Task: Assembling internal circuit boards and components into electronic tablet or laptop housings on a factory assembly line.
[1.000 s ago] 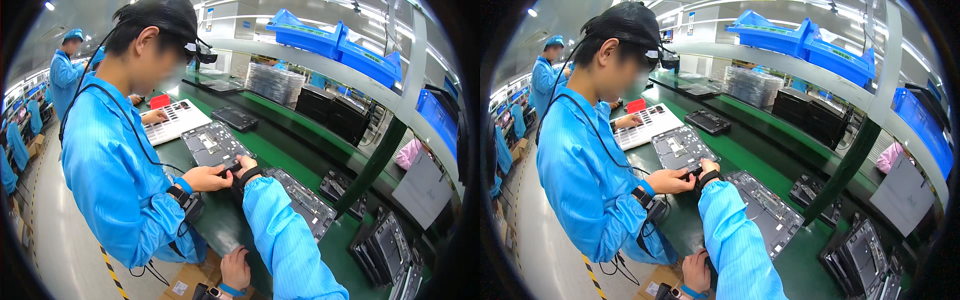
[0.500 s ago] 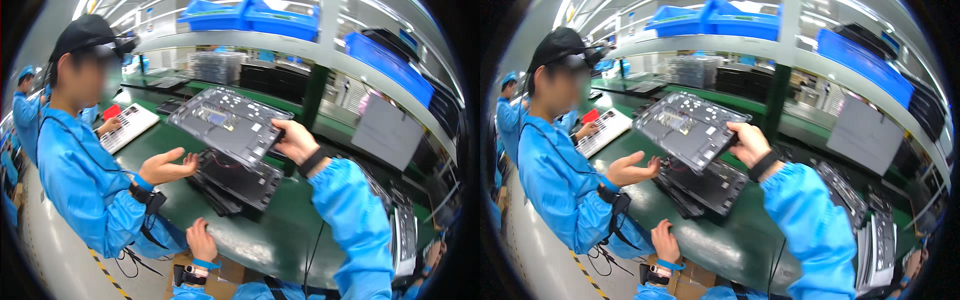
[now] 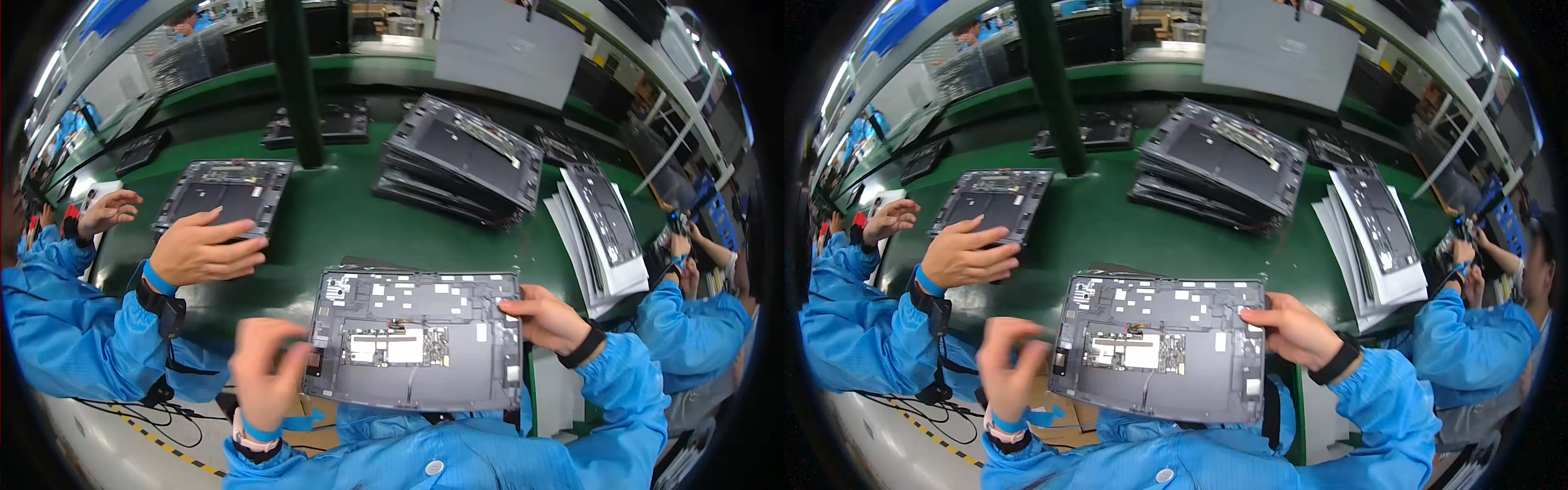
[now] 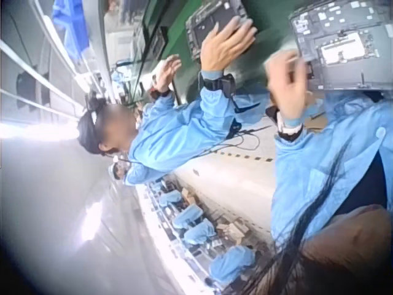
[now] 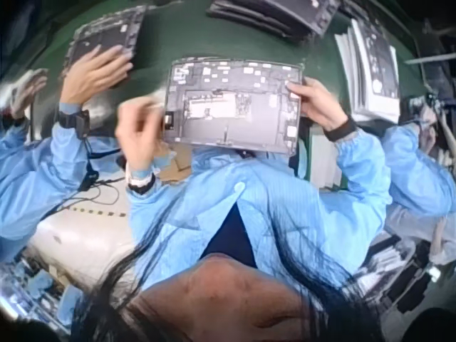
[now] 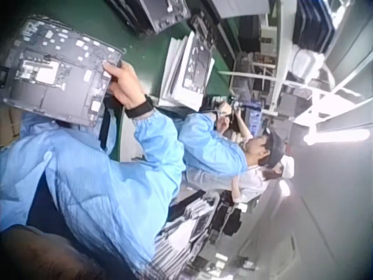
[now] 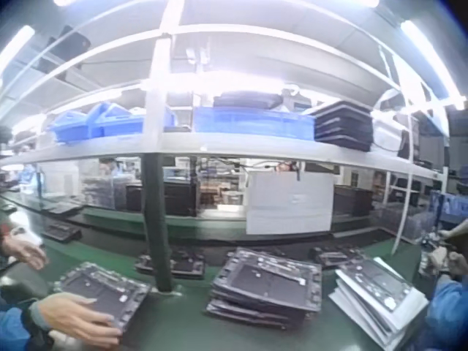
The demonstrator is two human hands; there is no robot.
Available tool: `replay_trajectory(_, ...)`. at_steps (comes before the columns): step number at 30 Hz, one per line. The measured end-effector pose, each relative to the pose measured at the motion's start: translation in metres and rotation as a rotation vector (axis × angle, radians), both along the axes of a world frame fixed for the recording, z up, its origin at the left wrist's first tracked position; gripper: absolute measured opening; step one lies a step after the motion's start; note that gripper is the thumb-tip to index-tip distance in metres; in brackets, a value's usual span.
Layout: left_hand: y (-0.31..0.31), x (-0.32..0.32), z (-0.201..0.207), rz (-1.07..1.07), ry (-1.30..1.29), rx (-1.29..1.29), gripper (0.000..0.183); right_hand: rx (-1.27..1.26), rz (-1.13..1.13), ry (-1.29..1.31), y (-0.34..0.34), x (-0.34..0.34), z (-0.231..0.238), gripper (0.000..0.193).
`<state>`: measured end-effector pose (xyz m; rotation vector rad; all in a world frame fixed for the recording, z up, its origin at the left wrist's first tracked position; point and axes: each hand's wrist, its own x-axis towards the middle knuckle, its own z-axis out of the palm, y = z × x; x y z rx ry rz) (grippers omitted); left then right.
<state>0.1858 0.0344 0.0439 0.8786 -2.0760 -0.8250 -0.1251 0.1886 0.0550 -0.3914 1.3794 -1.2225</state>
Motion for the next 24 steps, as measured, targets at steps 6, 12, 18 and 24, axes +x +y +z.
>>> replay_trajectory(6,0.015,-0.086,-0.027,-0.493,-0.378,-0.199,0.042,0.009,-0.001,-0.019,0.001,-0.029,-0.043,0.040)
replay_trajectory(12,0.012,-0.123,-0.039,-0.515,-0.497,-0.227,0.043,-0.037,-0.002,0.465,-0.005,-0.048,-0.071,0.051)
replay_trajectory(18,0.005,-0.137,-0.030,-0.605,-0.597,-0.200,0.044,-0.263,0.180,1.388,0.012,-0.066,-0.045,0.036)
replay_trajectory(24,0.001,-0.145,-0.026,-0.616,-0.585,-0.224,0.040,-0.513,0.674,1.334,0.019,-0.065,-0.046,0.015)
